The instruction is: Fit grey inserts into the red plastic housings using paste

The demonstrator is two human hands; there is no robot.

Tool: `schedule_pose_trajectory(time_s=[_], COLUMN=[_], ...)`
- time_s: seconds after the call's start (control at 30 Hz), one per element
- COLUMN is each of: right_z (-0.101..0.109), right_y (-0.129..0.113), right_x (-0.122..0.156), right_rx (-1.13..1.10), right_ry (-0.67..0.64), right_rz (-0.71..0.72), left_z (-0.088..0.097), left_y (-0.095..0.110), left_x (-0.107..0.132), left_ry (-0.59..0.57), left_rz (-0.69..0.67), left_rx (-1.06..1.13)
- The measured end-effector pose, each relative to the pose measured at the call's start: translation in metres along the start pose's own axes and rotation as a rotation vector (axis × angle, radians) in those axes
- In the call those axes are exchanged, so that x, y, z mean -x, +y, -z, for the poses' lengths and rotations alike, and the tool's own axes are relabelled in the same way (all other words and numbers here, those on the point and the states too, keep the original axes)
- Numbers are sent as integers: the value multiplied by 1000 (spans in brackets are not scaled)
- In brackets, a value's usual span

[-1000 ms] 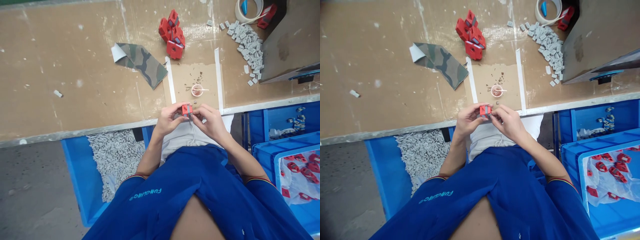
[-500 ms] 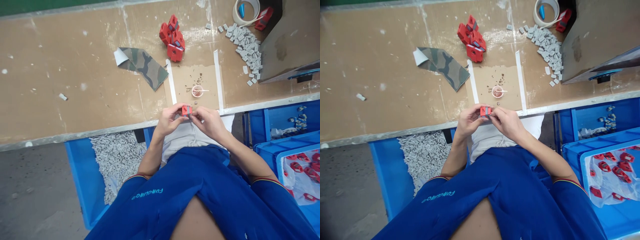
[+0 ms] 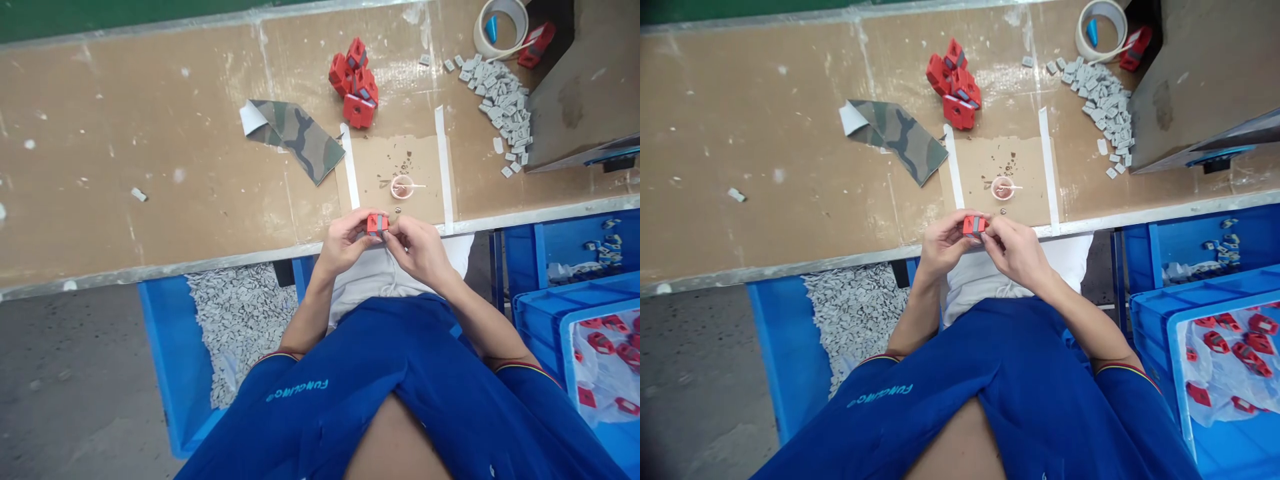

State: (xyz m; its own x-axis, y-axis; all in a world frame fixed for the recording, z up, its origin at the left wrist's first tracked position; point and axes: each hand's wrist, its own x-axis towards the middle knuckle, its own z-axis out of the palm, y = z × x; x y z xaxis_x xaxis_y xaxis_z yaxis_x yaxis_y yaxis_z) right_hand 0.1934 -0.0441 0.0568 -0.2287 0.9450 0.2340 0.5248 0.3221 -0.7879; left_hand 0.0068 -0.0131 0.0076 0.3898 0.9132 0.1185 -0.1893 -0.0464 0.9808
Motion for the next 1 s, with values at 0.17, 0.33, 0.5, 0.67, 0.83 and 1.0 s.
schedule_pose_trajectory(time_s=[0.17, 0.33, 0.5, 0.67, 0.83, 1.0], right_z=[-2, 11, 24, 44, 91, 161], right_y=[1, -2, -18, -39, -58, -14], right_x=[-3, -2, 11, 34, 68, 108], right_rx=[-13, -51, -42, 91, 176, 223], right_ry=[-4, -62, -17, 87, 132, 323], right_rz=[-45, -37, 15, -49, -79, -178], left_z=[3, 1, -13, -50, -92, -94], left_y=[0, -5, 1, 28, 52, 72], left_x=[-2, -6, -3, 6, -7, -42], left_ry=[-12, 5, 47, 38, -259, -466], left_rz=[7, 6, 86, 257, 310, 177], left_rx=[12, 79, 256, 351, 380, 9])
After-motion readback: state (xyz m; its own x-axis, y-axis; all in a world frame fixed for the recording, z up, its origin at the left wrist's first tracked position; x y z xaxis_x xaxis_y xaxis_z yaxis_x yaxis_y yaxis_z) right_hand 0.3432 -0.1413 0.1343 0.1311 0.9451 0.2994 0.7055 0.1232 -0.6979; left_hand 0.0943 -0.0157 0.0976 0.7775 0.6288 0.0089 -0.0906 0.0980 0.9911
